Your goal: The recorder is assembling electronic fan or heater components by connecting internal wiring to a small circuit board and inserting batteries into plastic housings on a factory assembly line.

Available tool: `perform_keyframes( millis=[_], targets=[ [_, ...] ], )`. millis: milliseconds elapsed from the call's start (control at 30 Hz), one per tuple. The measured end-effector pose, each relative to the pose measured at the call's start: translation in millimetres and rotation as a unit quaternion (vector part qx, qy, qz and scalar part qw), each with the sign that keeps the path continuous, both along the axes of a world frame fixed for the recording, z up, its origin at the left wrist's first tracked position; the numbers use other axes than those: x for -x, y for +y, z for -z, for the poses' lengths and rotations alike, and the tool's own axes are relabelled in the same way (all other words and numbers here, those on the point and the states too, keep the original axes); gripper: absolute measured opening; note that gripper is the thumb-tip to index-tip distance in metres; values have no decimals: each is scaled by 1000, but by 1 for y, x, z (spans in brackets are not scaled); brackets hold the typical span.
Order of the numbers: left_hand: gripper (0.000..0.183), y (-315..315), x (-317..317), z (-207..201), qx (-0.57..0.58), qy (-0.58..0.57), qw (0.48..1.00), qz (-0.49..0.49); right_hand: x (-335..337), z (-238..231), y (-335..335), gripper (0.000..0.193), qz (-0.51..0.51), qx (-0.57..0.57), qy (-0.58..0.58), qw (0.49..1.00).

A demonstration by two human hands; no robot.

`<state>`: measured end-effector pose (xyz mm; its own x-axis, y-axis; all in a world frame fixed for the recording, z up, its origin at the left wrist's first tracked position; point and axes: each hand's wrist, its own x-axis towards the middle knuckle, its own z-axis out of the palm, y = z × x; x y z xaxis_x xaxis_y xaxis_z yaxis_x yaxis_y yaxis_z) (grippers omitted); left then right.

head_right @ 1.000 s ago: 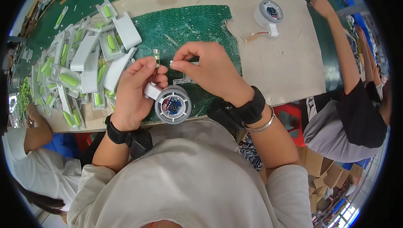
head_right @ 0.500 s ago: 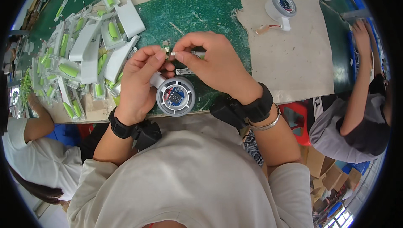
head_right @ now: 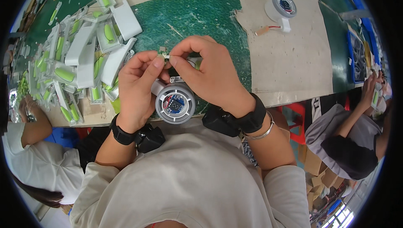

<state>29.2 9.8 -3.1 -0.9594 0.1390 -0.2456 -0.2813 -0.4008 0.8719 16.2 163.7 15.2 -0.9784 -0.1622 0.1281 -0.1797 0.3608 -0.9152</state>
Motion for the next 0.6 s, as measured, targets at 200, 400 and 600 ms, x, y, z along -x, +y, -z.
perform_keyframes(
  millis=[200, 400, 600],
  targets=[
    [16, 2, -2, 1, 89, 65, 994, -12, -4, -7, -1, 6, 10, -21, 20, 1000],
    [19, 4, -5, -3, 211, 159, 964, -42, -11, -11, -6, 6, 38, -28, 13, 999],
    [13, 6, -2, -7, 321, 258, 908, -74, -29, -8, -21, 7, 117, 66, -28, 991]
  ],
)
